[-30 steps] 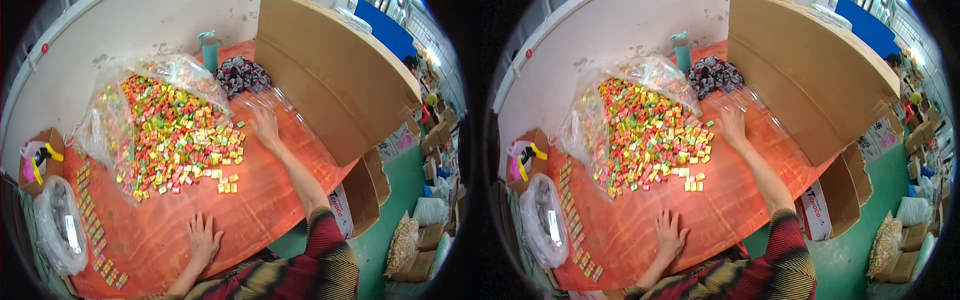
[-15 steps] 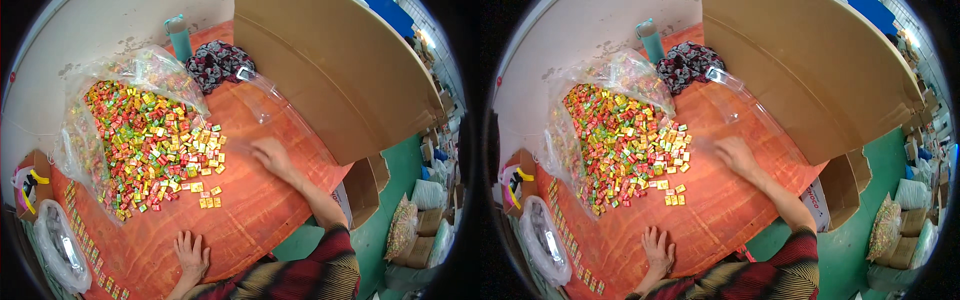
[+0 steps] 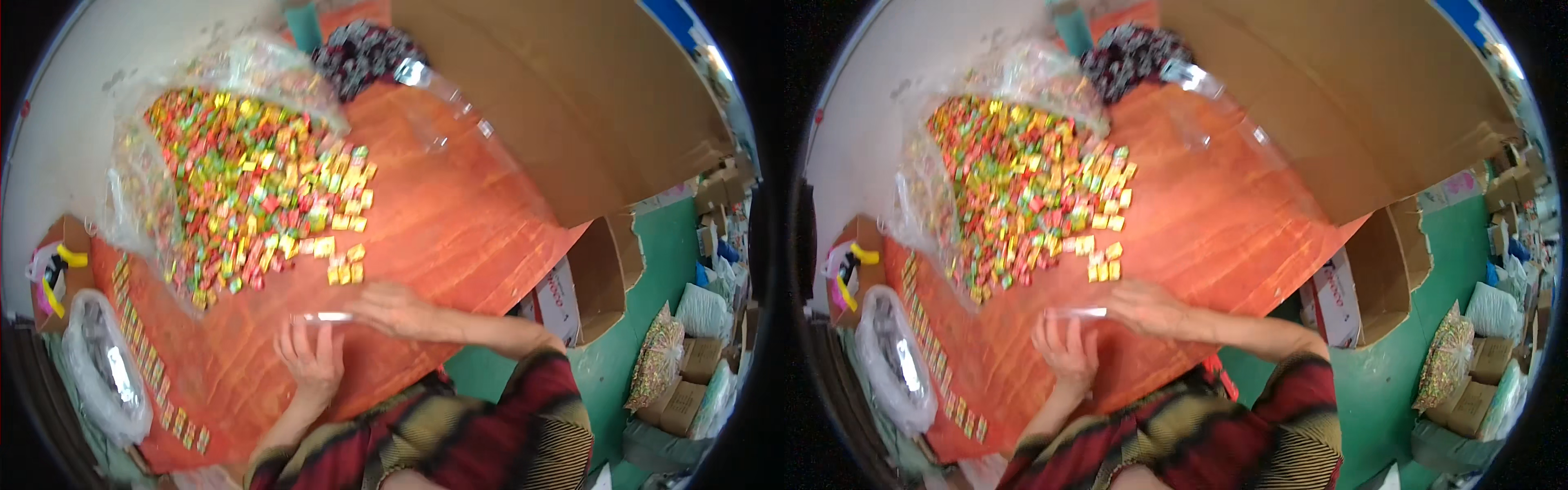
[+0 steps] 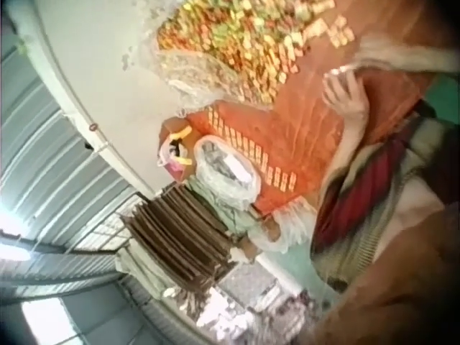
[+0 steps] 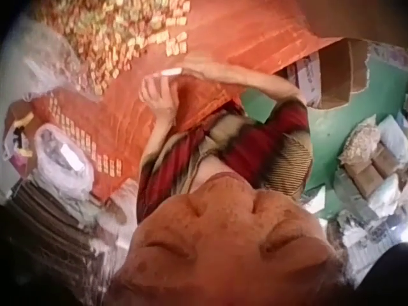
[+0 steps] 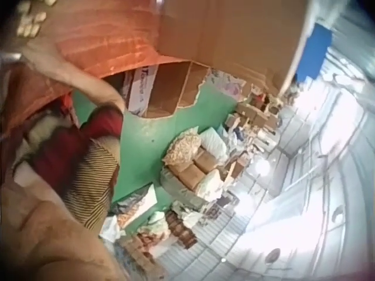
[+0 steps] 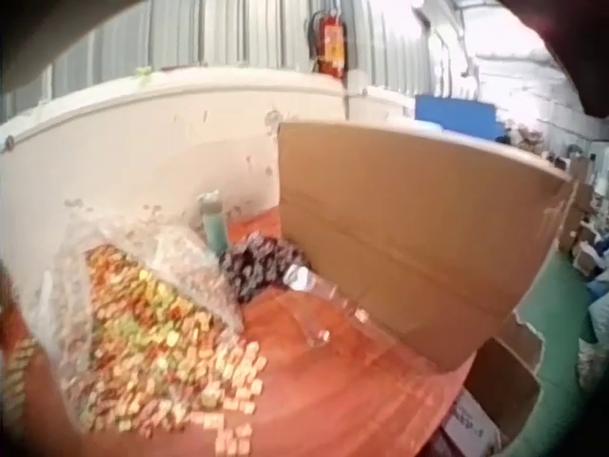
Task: Sorting and arranging small wrapped items in rows on a table in a factory environment.
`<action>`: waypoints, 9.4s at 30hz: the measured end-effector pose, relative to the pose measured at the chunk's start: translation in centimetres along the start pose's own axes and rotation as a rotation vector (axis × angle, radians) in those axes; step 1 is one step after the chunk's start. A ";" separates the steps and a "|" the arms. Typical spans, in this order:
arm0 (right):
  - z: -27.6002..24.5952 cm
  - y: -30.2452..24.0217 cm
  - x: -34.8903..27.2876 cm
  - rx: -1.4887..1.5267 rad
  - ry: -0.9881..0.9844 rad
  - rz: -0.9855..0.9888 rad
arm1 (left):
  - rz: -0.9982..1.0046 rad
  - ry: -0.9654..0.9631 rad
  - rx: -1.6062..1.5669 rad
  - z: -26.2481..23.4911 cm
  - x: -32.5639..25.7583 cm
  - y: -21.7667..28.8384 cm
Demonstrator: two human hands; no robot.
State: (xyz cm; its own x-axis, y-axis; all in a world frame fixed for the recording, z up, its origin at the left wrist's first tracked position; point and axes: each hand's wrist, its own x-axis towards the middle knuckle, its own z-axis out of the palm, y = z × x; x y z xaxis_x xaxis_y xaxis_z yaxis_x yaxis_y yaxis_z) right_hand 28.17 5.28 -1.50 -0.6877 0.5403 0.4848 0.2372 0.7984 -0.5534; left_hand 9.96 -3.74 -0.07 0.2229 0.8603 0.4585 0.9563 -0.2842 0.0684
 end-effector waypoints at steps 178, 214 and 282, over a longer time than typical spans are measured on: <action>-4.3 4.6 -5.3 -0.620 0.040 0.423 | -0.236 -0.126 -0.224 -1.5 -7.9 -1.4; 0.9 2.4 5.2 -0.375 0.176 0.160 | -0.322 0.037 -0.181 0.9 -0.3 -7.8; 10.3 -3.8 7.7 -0.306 -0.043 0.072 | -0.483 0.036 -0.387 0.6 -2.7 -8.1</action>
State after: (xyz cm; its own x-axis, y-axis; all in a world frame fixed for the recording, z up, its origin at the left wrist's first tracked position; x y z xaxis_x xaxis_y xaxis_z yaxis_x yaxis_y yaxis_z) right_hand 14.88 3.64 -2.67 -0.6888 0.5917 0.4189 0.4771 0.8050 -0.3525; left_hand 1.74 -3.51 -2.34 -0.2306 0.9173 0.3247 0.8081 -0.0054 0.5890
